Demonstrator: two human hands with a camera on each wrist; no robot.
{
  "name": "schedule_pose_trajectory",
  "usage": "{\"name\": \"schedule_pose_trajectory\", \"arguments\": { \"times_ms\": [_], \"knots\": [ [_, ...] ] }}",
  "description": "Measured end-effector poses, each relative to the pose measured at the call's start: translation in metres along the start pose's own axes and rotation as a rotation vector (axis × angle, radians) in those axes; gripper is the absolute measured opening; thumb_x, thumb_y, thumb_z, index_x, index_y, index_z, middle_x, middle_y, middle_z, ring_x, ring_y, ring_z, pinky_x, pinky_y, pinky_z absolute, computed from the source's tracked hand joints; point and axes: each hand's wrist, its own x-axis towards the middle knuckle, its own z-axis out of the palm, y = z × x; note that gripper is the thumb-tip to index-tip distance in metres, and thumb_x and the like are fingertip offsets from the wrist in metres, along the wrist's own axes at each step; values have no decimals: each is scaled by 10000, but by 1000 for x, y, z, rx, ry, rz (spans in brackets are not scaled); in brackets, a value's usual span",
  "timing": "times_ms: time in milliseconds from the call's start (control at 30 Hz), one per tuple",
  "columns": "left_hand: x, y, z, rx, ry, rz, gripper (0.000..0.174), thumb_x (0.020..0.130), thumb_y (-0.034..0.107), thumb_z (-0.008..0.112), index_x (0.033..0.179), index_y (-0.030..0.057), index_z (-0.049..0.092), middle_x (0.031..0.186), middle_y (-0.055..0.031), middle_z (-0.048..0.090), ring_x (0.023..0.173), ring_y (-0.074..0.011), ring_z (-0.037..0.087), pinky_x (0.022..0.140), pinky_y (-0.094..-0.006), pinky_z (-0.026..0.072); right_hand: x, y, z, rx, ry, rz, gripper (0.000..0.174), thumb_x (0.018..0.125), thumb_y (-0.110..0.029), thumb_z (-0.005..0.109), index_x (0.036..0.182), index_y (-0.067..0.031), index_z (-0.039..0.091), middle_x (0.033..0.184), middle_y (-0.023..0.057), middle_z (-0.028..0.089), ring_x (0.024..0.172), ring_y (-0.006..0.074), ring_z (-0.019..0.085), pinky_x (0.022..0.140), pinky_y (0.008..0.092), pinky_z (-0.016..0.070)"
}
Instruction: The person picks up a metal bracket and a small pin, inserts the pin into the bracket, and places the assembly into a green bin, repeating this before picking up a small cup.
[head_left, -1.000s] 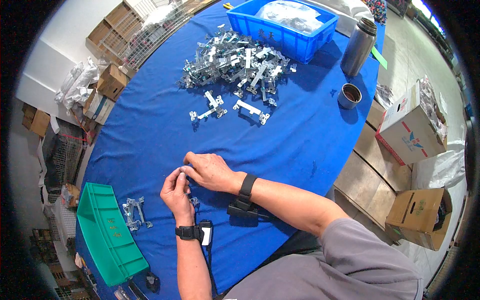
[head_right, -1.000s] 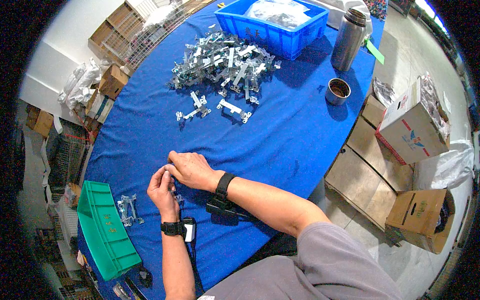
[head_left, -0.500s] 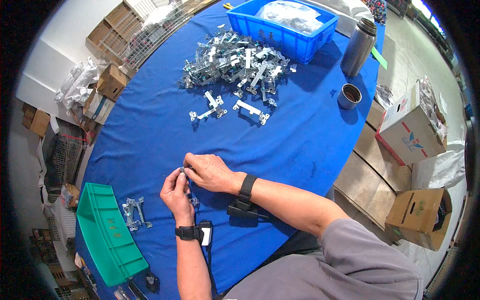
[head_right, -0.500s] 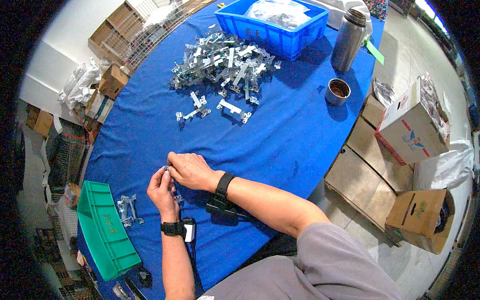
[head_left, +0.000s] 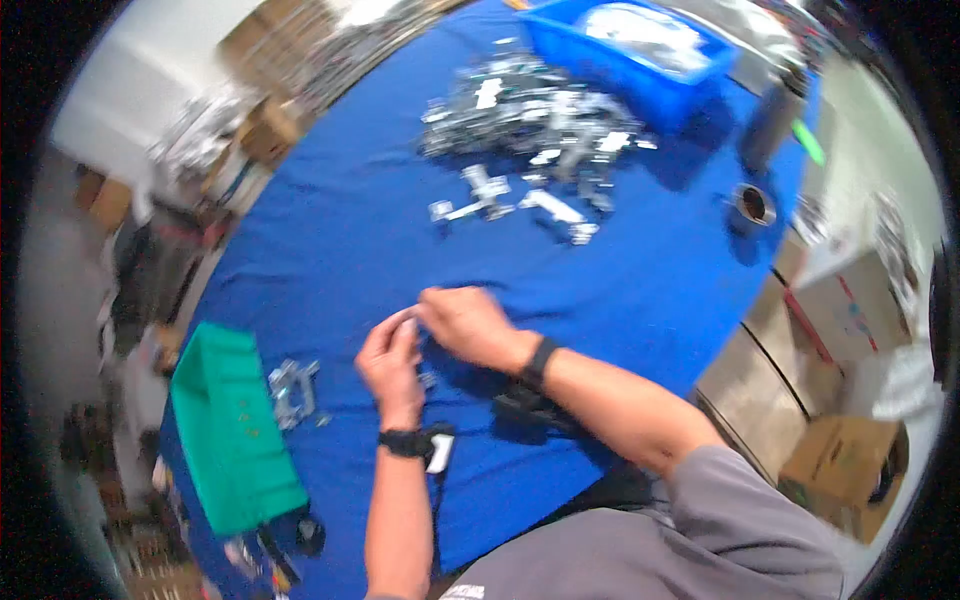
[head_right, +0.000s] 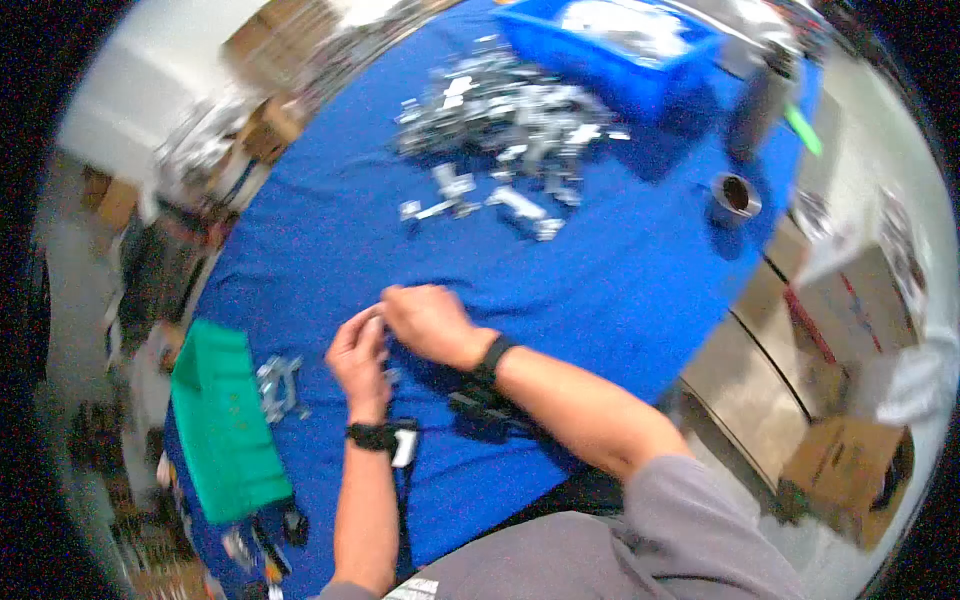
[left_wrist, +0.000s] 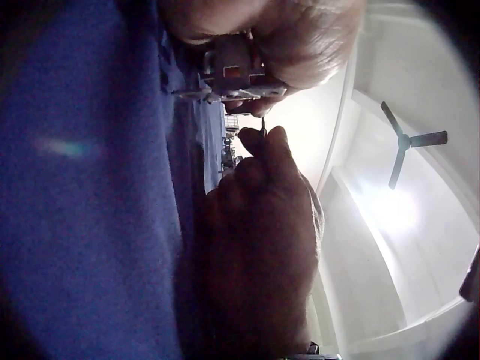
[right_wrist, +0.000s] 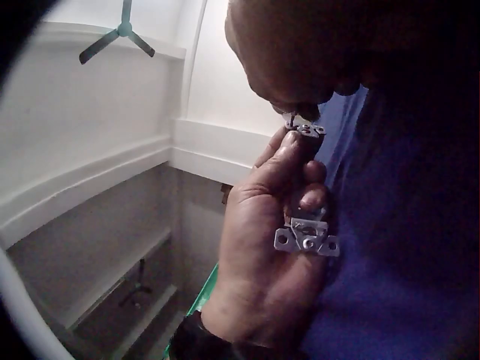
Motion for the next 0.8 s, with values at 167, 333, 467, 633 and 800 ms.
{"name": "schedule_pose_trajectory", "arguments": {
  "times_ms": [167, 333, 467, 633, 800],
  "knots": [
    [2, -6, 4, -110, 57, -39, 151, 888, 61, 693, 1030, 16, 716, 824, -18, 684, 634, -65, 572, 510, -194, 425, 3, -5, -6, 85, 10, 30, 272, 975, -235, 550, 792, -34, 567, 699, 225, 608, 670, 434, 615, 554, 518, 454],
    [8, 1, -6, -232, 60, -142, 156, 881, 27, 684, 1034, 9, 708, 869, -36, 691, 690, -78, 606, 536, -199, 459, 5, -3, -8, 200, 86, 51, 300, 967, -209, 588, 750, -10, 530, 661, 227, 566, 619, 429, 575, 533, 491, 404],
    [11, 15, -39, 40, 86, -34, 258, 870, -9, 660, 1125, 12, 697, 1022, -55, 716, 802, -91, 646, 621, -214, 508, 7, -4, -7, 188, 66, 27, 315, 972, -214, 583, 743, -5, 524, 651, 227, 553, 604, 424, 567, 529, 484, 391],
    [19, 21, -105, 854, 40, 321, 267, 841, 4, 580, 1067, 14, 723, 1042, -115, 726, 850, -231, 706, 735, -326, 565, 6, -1, -3, 197, 97, -12, 306, 973, -225, 584, 758, -10, 554, 655, 220, 571, 598, 408, 576, 537, 478, 412],
    [36, 6, -150, 1308, -56, 621, 282, 747, -43, 565, 966, 38, 723, 1008, -133, 703, 945, -324, 646, 859, -410, 514, 4, -6, -7, 196, 147, -5, 249, 967, -251, 599, 855, -32, 560, 692, 205, 610, 649, 408, 616, 560, 483, 450]
  ]
}}
